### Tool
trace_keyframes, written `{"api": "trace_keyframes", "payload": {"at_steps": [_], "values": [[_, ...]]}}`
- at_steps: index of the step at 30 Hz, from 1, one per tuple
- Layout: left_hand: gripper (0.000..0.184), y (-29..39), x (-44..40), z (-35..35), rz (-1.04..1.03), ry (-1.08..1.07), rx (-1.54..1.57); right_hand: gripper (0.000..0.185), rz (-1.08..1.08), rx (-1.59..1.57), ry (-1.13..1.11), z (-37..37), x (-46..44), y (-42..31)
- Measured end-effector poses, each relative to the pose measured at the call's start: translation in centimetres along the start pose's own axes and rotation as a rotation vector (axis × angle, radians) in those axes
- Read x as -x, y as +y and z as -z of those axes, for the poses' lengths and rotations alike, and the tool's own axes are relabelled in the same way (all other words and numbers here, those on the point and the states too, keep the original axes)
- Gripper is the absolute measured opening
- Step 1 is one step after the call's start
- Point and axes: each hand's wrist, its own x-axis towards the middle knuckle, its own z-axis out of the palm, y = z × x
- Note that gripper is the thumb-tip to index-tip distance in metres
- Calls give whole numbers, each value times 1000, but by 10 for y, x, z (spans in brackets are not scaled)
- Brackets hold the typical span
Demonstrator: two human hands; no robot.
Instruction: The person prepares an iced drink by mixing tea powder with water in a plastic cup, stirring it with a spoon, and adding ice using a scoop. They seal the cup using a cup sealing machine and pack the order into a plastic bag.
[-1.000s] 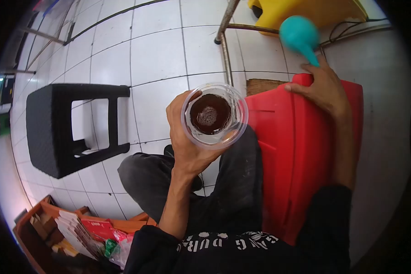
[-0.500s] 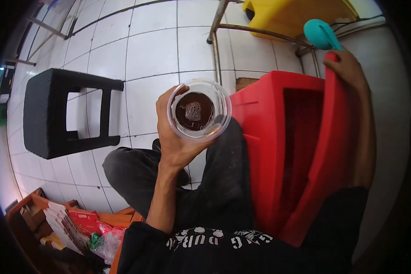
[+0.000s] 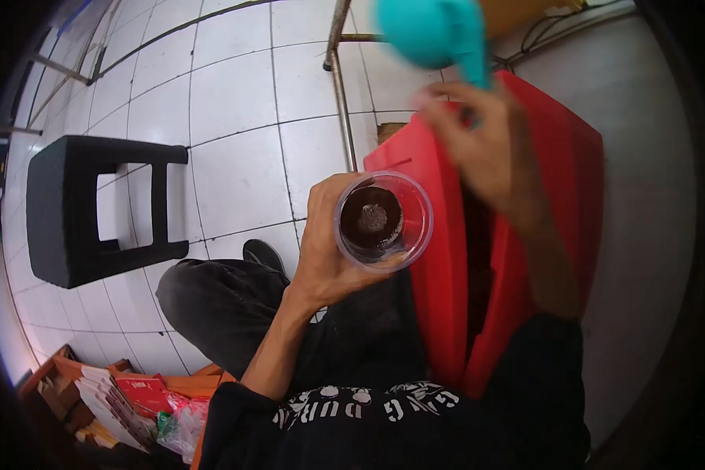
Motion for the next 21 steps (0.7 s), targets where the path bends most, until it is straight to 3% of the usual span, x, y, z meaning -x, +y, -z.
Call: {"api": "trace_keyframes", "payload": {"at_steps": [4, 14, 17, 19, 20, 21], "values": [[84, 2, 7, -10, 31, -28, 76, 40, -4, 3, -187, -26, 22, -36], [87, -4, 13, -13, 23, -82, 64, 42, -222, -108, -210, -12, 58, 9], [89, -2, 10, -10, -26, -18, 175, 54, -312, 40, -104, -2, 74, 33], [91, -1, 7, -4, -94, 2, 67, 74, -376, 328, 149, 8, 90, 47], [91, -2, 6, -2, -95, 7, 59, 95, -505, 269, 131, 9, 104, 55], [92, -4, 5, 0, -98, 33, 37, 95, -515, 284, 107, 6, 122, 57]]}}
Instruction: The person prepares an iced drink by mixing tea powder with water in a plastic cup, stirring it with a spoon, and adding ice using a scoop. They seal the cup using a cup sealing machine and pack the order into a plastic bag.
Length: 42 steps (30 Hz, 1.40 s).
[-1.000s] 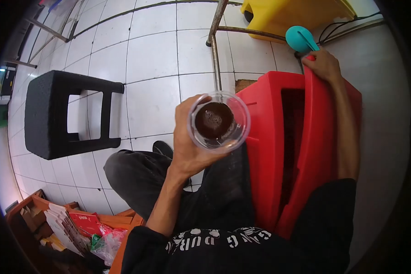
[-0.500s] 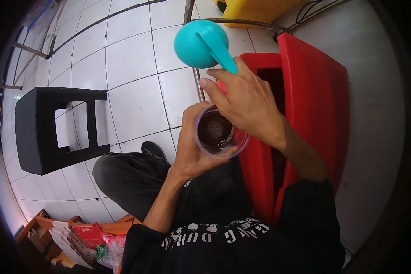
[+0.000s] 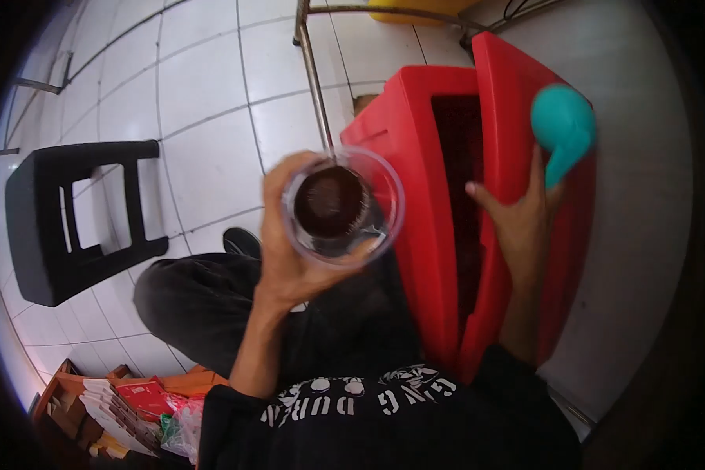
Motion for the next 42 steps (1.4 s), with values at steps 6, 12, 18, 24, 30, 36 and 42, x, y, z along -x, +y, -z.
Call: {"api": "trace_keyframes", "payload": {"at_steps": [6, 12, 18, 24, 30, 36, 42], "values": [[99, -17, -2, 5, -75, 102, -109, 109, -282, 169, -65, 10, 112, 43], [95, -31, -6, 10, -126, -7, -161, 109, -343, 196, -189, 22, 130, 72], [85, -37, -3, 15, -139, 17, -258, 101, -225, 190, -165, 31, 138, 148], [73, -39, 3, 9, 30, 98, -299, 93, -136, 245, -124, 20, 147, 175], [63, -57, 11, 46, 43, 185, -106, 21, 15, 104, 24, -13, 188, 143], [56, -55, 52, 116, 207, 420, 7, 54, -219, -401, -123, -170, 150, 200], [61, -26, 23, 91, 127, 402, -74, 27, -412, -52, -383, -306, 18, 301]]}}
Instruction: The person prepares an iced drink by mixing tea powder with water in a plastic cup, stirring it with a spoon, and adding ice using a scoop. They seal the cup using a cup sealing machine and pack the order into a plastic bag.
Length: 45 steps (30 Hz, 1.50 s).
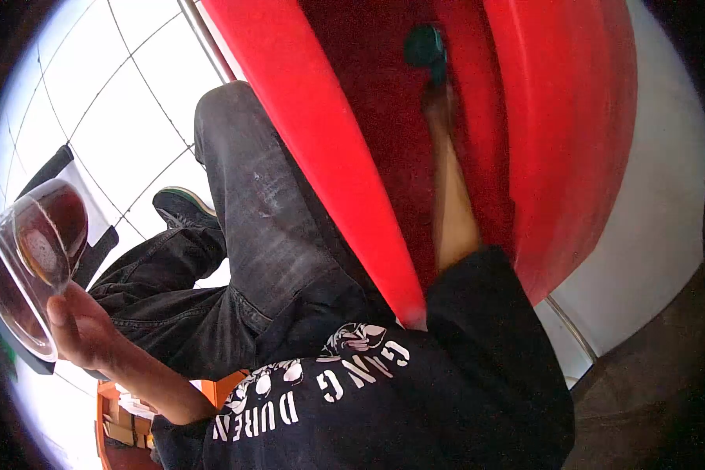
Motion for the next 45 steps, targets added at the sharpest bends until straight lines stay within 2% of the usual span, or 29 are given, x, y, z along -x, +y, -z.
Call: {"api": "trace_keyframes", "payload": {"at_steps": [2, 5, 6, 9, 11, 13, 15, 17, 19, 21, 23, 26, 29, 30, 33, 35, 38, 41, 43, 45], "values": [[62, -5, -5, 7, -10, 87, -5, 27, 75, 62, -14, -9, -34, -25], [61, -2, -12, 21, -29, 33, 16, 26, 160, 109, -42, -11, -54, -70], [57, -4, -17, 33, 24, 11, 53, 26, 175, 117, -47, -11, -55, -79], [48, -4, -29, 43, 107, -7, 138, 26, 202, 123, -35, -11, -59, -85], [52, 8, -22, 5, 136, -85, 145, 26, 229, 126, -31, -10, -48, -88], [55, -4, -13, 8, 155, -78, 149, 26, 260, 132, -37, -10, -38, -93], [50, -28, -5, 42, 176, -23, 81, 26, 287, 120, -45, -9, -23, -100], [57, -23, -6, 17, 51, -151, -35, 26, 305, 101, -54, -6, -7, -102], [76, -8, -6, -34, -139, -285, -140, 26, 332, 74, -55, -2, 8, -109], [96, -1, -6, -57, -230, -350, -180, 26, 361, 36, -72, 0, 26, -117], [98, -3, 0, -72, -294, -335, -162, 26, 383, -7, -92, 6, 42, -126], [100, 6, 5, -82, -180, -324, -52, 27, 409, -96, -117, 22, 65, -134], [101, 4, 9, -86, -192, -374, -70, 27, 420, -278, -177, 46, 84, -136], [100, 0, 11, -89, -227, -372, -70, 27, 415, -363, -204, 54, 89, -137], [99, 4, 22, -97, -105, -380, -47, 28, 376, -657, -306, 85, 109, -135], [100, 11, 15, -100, -73, -418, -41, 28, 237, -805, -337, 106, 127, -135], [99, 13, 18, -102, -56, -463, -62, 19, -143, -981, -214, 121, 161, -133], [94, 7, 31, -108, -4, -492, -8, 16, -35, -1396, -687, 140, 183, -113], [89, 10, 34, -111, 68, -514, 93, 14, -98, -1337, -646, 157, 199, -121], [89, 8, 38, -112, 54, -536, 82, 13, -163, -1280, -605, 164, 209, -122]]}}
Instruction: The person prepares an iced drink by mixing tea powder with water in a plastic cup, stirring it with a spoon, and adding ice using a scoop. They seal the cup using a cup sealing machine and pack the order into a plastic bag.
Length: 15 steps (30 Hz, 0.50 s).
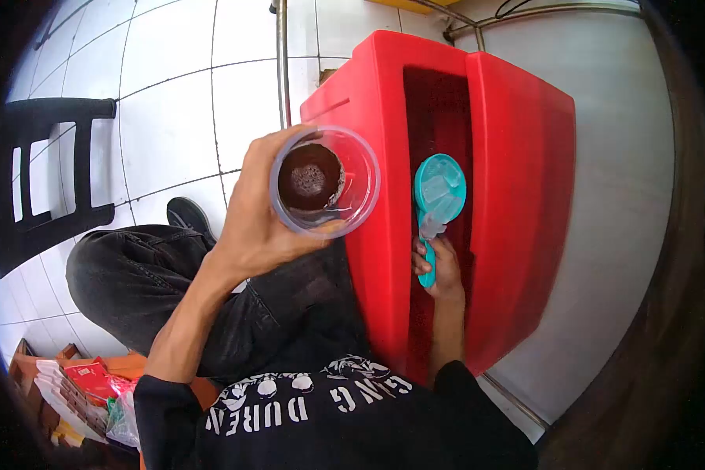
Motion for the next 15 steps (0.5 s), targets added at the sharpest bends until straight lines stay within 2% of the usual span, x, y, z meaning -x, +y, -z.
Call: {"api": "trace_keyframes", "payload": {"at_steps": [5, 11, 15], "values": [[85, 0, 8, -9, -39, -58, -43, 16, -230, -222, -47, 23, 8, 22], [86, -2, 11, -14, -54, -84, -46, 14, -217, -125, 30, 9, 40, 19], [85, -5, 14, -20, -90, -100, -75, 15, -158, -185, 21, -11, 68, 0]]}}
